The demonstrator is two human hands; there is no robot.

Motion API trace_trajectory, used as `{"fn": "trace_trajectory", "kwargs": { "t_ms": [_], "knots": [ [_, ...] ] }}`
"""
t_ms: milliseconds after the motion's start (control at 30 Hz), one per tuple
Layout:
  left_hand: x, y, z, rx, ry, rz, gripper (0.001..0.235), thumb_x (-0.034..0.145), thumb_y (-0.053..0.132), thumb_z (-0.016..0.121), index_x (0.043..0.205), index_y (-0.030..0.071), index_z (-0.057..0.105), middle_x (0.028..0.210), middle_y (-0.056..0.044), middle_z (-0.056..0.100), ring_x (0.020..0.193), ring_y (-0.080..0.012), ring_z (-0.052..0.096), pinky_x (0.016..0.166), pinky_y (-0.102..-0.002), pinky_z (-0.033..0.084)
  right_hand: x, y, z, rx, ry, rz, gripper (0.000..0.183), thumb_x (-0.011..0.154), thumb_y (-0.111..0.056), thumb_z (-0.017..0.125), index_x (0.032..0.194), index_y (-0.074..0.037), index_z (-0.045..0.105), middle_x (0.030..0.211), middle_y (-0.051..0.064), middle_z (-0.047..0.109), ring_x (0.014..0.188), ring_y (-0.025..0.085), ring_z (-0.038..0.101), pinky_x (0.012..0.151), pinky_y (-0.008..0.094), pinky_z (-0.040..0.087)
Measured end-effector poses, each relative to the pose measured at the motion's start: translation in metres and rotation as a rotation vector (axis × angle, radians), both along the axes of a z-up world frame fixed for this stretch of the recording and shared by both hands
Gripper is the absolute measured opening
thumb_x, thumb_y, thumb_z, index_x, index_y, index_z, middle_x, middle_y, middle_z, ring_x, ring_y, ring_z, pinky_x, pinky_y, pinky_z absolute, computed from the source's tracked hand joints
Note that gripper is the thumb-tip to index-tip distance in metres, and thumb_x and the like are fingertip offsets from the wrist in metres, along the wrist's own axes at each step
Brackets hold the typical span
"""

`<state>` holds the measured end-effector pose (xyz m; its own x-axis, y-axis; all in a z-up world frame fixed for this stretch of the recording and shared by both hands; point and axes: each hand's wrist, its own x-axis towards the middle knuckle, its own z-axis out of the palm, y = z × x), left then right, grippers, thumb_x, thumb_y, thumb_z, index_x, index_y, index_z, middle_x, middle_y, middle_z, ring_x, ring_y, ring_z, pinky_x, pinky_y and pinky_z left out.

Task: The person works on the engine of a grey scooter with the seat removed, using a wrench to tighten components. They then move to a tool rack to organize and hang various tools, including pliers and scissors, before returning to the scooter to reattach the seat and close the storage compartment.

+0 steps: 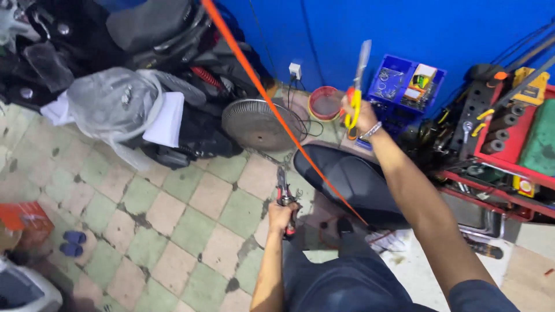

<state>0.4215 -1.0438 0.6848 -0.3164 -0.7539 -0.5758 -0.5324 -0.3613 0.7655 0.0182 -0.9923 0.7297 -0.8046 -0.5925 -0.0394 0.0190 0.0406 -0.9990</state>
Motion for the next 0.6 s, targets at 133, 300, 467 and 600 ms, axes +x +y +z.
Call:
{"fn": "trace_trajectory", "kwargs": {
  "t_ms": [133, 300, 467, 600],
  "knots": [
    [0.012, -0.049, -0.018, 0.044, 0.074, -0.046, 0.022, 0.059, 0.01, 0.081, 0.08, 0.005, 0.077, 0.067, -0.012, 0.069, 0.066, -0.0224, 0.068, 0.06, -0.033, 0.051, 0.048, -0.05, -0.018, 0.059, -0.055, 0.289, 0.04, 0.101, -0.044, 0.071, 0.084, -0.008, 0.068, 0.067, 0.014, 0.071, 0.06, 0.02, 0.071, 0.053, 0.023, 0.049],
    [0.043, -0.117, 0.034, 0.117, 0.077, -0.157, 0.023, 0.064, 0.01, 0.08, 0.085, 0.002, 0.074, 0.073, -0.012, 0.067, 0.074, -0.0236, 0.066, 0.065, -0.033, 0.05, 0.145, -0.052, -0.005, -0.321, -0.114, 0.304, 0.016, 0.096, -0.019, 0.065, 0.097, -0.003, 0.065, 0.093, 0.015, 0.071, 0.089, 0.023, 0.066, 0.081, 0.035, 0.054],
    [0.083, -0.167, -0.002, 0.102, 0.045, -0.246, 0.019, 0.062, 0.01, 0.081, 0.081, 0.006, 0.078, 0.068, -0.012, 0.07, 0.066, -0.024, 0.07, 0.061, -0.034, 0.053, 0.221, 0.029, 0.015, -0.681, -0.352, 0.244, 0.037, 0.09, -0.041, 0.067, 0.087, -0.005, 0.06, 0.077, 0.013, 0.063, 0.067, 0.022, 0.058, 0.06, 0.03, 0.047],
    [0.091, -0.18, -0.006, 0.108, -0.021, -0.343, 0.016, 0.064, 0.014, 0.082, 0.078, 0.008, 0.077, 0.064, -0.011, 0.071, 0.06, -0.0239, 0.072, 0.055, -0.034, 0.053, 0.264, 0.062, 0.048, -1.141, -0.563, 0.198, 0.06, 0.083, -0.066, 0.069, 0.076, -0.008, 0.055, 0.06, 0.011, 0.054, 0.042, 0.02, 0.05, 0.038, 0.024, 0.04]
  ]
}}
